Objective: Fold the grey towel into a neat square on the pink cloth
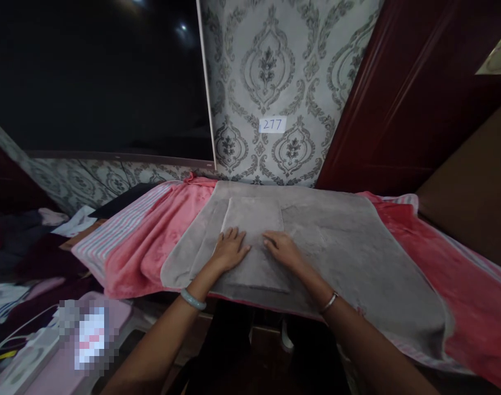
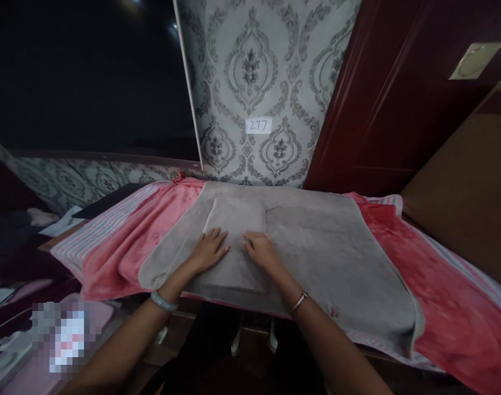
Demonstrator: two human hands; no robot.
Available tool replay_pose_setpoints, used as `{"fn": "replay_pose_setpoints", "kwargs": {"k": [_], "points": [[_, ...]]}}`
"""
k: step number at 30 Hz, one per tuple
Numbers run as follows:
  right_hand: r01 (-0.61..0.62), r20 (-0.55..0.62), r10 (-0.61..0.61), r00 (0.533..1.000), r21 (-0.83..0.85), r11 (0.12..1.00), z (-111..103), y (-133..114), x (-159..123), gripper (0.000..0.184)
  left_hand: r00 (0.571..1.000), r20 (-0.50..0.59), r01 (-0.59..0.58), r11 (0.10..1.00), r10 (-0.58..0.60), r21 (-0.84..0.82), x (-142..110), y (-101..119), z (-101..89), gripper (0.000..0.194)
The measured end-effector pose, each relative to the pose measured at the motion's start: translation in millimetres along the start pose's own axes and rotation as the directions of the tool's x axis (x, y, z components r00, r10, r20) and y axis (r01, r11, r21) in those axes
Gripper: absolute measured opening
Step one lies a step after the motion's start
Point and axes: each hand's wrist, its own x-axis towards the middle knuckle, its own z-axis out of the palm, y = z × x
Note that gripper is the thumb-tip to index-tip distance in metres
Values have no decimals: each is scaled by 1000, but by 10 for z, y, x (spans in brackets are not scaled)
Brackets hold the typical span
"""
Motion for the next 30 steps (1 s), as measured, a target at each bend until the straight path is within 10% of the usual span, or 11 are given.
{"fn": "replay_pose_setpoints", "kwargs": {"k": [6, 12, 30], "points": [[-153, -217, 137, 966, -58, 987, -143, 42, 636, 54, 989, -149, -24, 998, 15, -57, 537, 6, -174, 52], [-168, -54, 160, 986, -234, 958, 185, -65, 696, 57, 996, -72, 59, 997, -56, 39, 1000, -121, 19, 59], [-226, -82, 212, 974, -272, 935, 106, 60, 1192, 59, 987, -125, 111, 991, -102, 68, 978, -174, 199, 66]]}}
